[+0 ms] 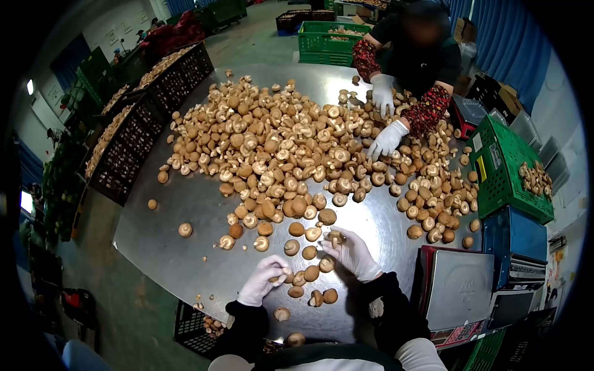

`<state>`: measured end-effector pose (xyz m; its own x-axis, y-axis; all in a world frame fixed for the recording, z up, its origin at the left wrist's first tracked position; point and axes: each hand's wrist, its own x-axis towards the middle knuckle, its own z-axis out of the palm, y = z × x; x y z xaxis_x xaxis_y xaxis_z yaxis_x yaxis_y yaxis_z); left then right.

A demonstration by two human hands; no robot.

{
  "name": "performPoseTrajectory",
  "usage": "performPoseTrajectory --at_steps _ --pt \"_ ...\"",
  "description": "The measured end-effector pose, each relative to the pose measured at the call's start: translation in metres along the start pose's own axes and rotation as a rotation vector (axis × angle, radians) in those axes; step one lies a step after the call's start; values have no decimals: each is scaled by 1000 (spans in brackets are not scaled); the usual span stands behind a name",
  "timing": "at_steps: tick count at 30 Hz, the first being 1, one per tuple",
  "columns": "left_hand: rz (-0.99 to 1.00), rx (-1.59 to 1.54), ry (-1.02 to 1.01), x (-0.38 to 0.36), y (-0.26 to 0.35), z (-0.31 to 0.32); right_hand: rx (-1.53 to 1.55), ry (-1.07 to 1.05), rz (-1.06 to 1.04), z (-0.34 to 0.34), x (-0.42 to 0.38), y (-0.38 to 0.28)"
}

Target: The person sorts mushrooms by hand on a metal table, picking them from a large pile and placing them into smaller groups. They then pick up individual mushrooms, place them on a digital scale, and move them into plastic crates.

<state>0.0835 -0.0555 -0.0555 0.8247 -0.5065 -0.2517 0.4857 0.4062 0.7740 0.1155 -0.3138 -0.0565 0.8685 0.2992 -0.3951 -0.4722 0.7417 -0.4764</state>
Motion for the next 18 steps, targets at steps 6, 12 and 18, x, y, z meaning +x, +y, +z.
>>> performPoseTrajectory --at_steps 6,12,18 --pt "-162 -436 253 -78 -6 19 -1263 -548 -265 51 -17 69" --pt "21 -742 290 -177 -55 -38 -1175 -678 -175 88 -37 106" --pt "-335 5 904 -270 -73 -113 -1360 -247 -375 72 41 62"
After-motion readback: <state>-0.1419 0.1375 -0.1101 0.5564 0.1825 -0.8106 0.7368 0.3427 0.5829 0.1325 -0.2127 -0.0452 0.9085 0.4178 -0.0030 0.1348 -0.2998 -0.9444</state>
